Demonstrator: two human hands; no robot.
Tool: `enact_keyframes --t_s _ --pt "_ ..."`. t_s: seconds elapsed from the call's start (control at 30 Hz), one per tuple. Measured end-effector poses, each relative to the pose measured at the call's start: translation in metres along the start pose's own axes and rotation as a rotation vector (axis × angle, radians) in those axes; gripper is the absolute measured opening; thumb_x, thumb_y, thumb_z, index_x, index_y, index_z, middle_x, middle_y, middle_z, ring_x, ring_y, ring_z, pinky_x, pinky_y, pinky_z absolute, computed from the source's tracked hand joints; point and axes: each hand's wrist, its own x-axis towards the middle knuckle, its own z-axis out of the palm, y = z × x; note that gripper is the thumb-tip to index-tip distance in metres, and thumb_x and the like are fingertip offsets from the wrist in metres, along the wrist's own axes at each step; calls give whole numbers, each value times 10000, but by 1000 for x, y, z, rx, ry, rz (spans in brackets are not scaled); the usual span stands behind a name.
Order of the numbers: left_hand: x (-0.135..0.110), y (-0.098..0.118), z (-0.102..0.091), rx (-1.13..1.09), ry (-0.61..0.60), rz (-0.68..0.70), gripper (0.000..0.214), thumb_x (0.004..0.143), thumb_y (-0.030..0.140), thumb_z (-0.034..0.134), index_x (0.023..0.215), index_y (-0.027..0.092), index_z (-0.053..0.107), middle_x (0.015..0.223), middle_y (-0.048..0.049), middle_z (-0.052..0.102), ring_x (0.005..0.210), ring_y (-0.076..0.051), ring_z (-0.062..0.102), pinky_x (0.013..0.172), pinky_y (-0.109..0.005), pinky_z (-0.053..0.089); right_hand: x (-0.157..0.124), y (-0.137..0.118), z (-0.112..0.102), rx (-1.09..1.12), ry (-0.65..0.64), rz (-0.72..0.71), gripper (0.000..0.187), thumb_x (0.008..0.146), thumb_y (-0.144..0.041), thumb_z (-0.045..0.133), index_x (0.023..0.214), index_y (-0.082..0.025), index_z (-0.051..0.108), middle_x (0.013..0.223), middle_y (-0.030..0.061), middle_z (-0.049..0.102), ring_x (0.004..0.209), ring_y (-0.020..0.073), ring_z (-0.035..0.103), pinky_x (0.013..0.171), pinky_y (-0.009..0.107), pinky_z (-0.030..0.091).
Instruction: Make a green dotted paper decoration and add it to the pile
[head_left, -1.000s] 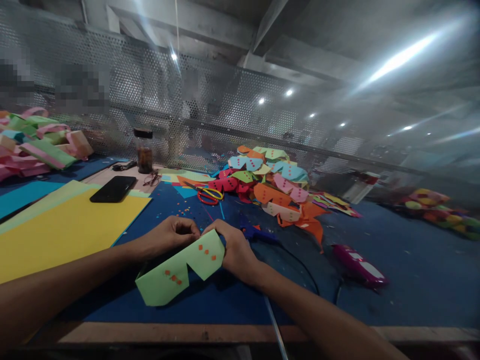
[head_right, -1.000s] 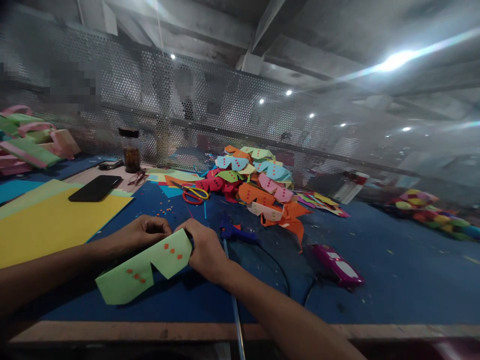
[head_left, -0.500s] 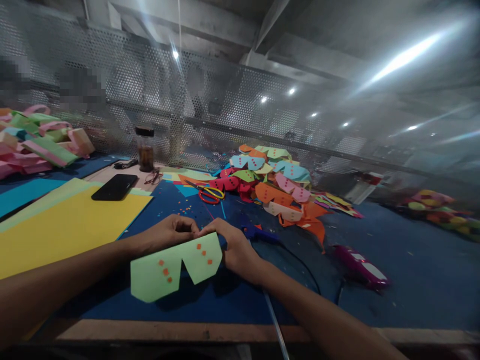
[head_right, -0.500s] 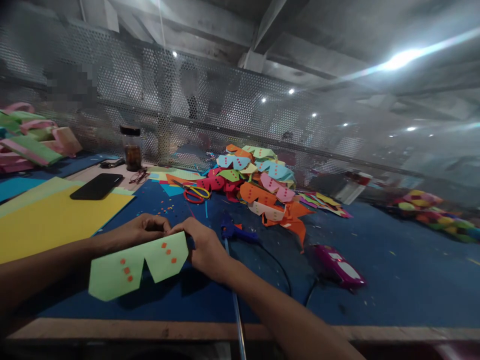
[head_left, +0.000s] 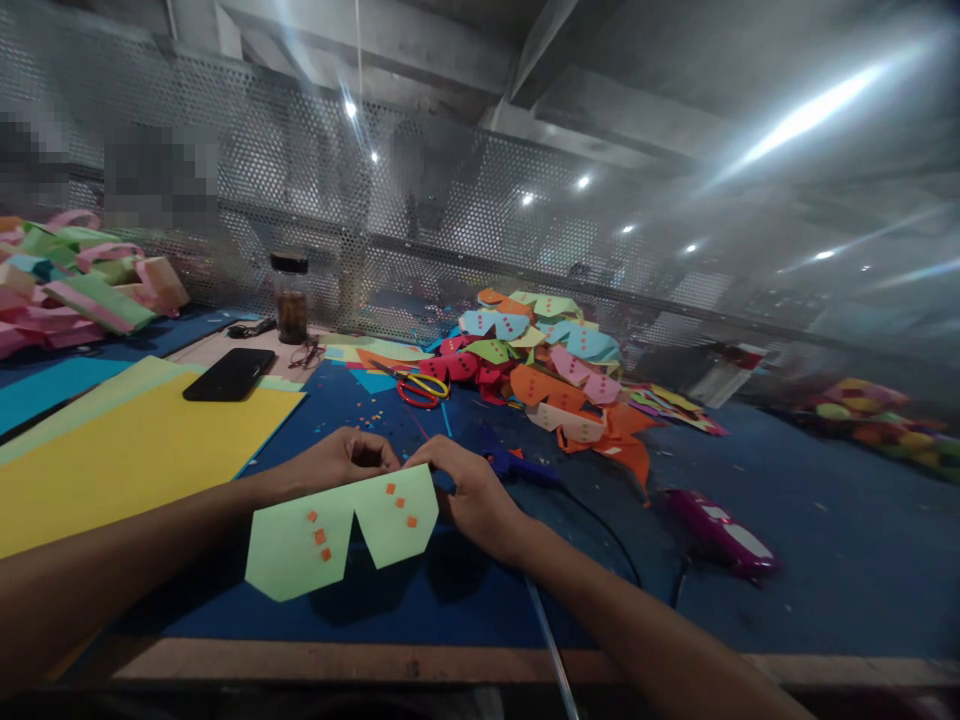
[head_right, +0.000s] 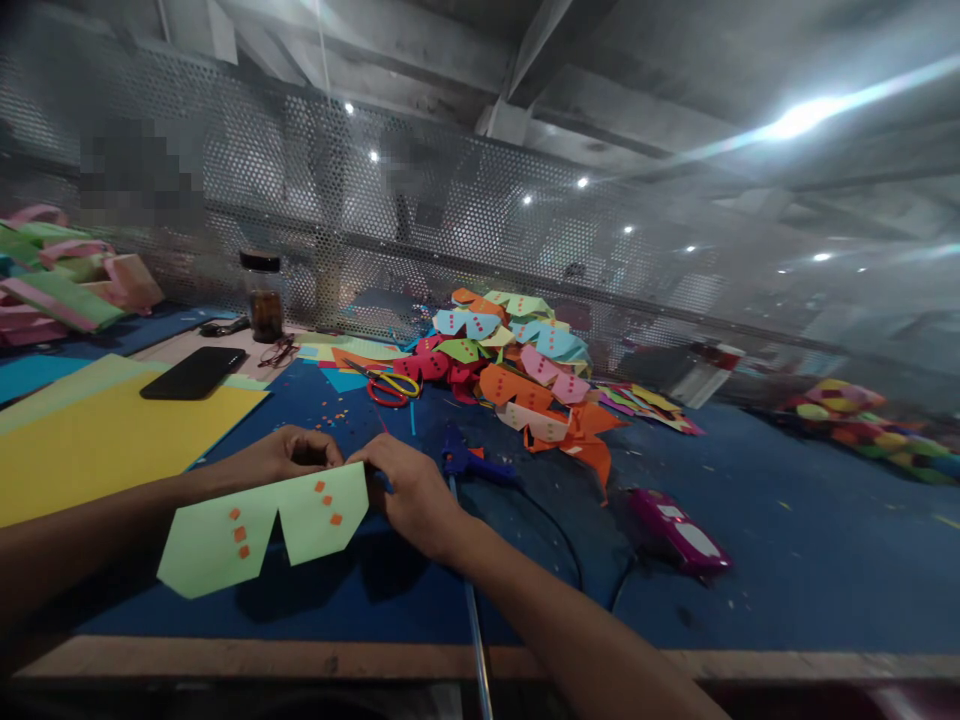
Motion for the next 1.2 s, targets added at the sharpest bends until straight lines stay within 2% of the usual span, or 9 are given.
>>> enact_keyframes --t_s 0.33,0.8,1.03,1.2 --pt "-2 -2 3 -48 33 -8 267 648 408 843 711 169 740 678 -22 725 609 -160 623 592 -256 459 0 4 0 -10 -11 23 92 876 -117 640 927 -194 640 933 44 657 851 178 629 752 266 477" --pt "-3 1 5 -96 25 -3 142 609 267 828 676 181 737 675 -18 737 620 -166 637 606 -268 474 -2 5 1 -16 -16 43 111 859 -107 652 926 -190 618 931 35 630 841 174 608 750 259 456" --pt "-4 2 6 -99 43 -10 155 583 250 834 656 169 723 641 -14 731 581 -152 625 573 -253 461 -2 3 0 -36 -16 37 47 898 -179 628 914 -192 586 917 39 625 808 175 594 728 265 442" --pt "-2 2 7 -91 52 -4 153 578 238 821 653 157 714 634 -13 729 570 -148 623 573 -252 464 -3 4 0 -27 -14 37 69 884 -186 635 922 -195 580 916 33 618 797 176 577 725 267 432"
